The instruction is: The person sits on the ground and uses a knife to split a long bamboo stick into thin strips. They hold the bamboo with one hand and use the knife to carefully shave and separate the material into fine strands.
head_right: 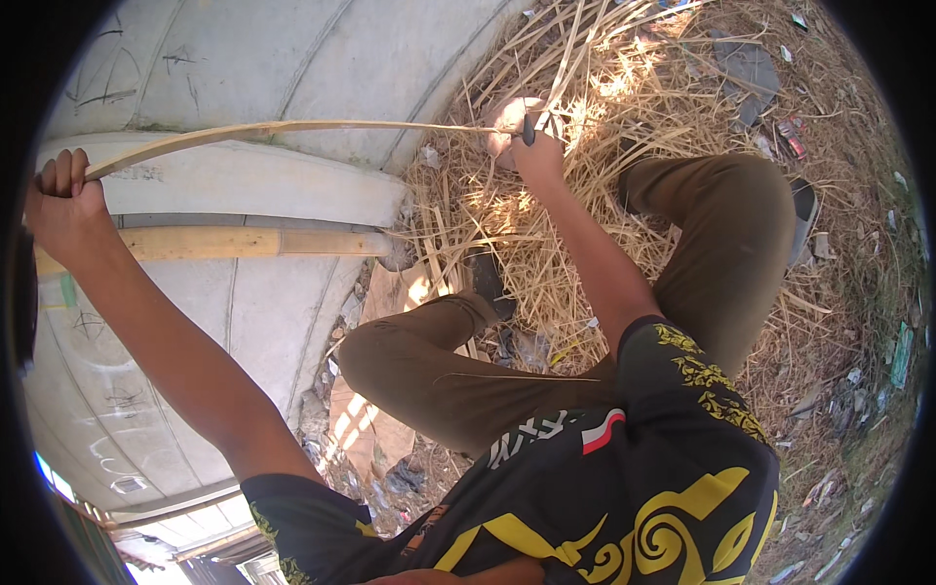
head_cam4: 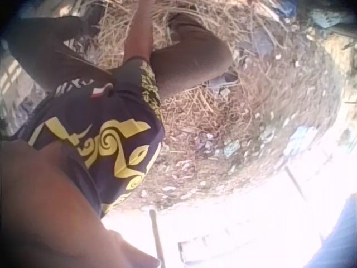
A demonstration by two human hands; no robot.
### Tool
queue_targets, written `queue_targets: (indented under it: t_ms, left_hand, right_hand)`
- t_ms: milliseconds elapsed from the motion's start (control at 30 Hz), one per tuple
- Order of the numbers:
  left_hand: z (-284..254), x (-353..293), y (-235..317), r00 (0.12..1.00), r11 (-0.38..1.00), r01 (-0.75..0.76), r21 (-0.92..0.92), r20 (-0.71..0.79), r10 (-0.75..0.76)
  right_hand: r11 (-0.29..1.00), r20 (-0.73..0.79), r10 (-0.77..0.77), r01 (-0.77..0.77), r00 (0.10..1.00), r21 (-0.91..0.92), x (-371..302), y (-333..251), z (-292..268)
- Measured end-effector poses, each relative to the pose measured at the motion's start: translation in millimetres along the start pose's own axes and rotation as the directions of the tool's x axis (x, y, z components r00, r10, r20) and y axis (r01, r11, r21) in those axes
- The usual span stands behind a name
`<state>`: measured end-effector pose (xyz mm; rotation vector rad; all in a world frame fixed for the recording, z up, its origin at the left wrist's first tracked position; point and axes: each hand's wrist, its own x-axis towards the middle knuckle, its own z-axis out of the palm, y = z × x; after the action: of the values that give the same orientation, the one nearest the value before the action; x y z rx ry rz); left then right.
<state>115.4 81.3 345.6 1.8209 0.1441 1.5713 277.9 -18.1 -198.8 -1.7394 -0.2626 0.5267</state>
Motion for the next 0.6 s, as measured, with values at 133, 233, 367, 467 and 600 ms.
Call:
queue_targets:
  t_ms: [133, 233, 367, 467, 600]
  left_hand:
    - [-20.7, 8.7, -11.2, 1.000, 0.999, -0.004, 0.044, 0.017, 0.003]
    - [-22.1, 8.2, -11.8, 0.999, 0.995, -0.032, 0.093, 0.017, 0.030]
    - [9.9, 6.3, -5.6, 0.999, 0.995, 0.018, -0.097, 0.035, -0.015]
    - [21.8, 2.6, -9.4, 0.999, 0.994, 0.026, -0.107, 0.024, -0.024]
    - [6.2, -0.6, -18.9, 1.000, 0.989, 0.015, -0.149, 0.012, -0.013]
  right_hand:
    - [0.932, 0.022, -0.283, 0.269, 0.959, 0.242, -24.6, -88.8, -20.2]
    - [0.847, -0.082, -0.399, 0.402, 0.913, 0.348, -35.2, -93.0, -17.4]
    - [0.999, 0.119, -0.047, 0.048, 0.992, -0.002, -4.1, 59.2, 16.8]
    - [0.919, 0.220, 0.169, -0.073, 0.961, -0.387, -5.1, 112.9, 13.2]
    - [0.944, 0.271, 0.125, -0.031, 0.954, -0.327, -18.3, 11.8, 14.3]
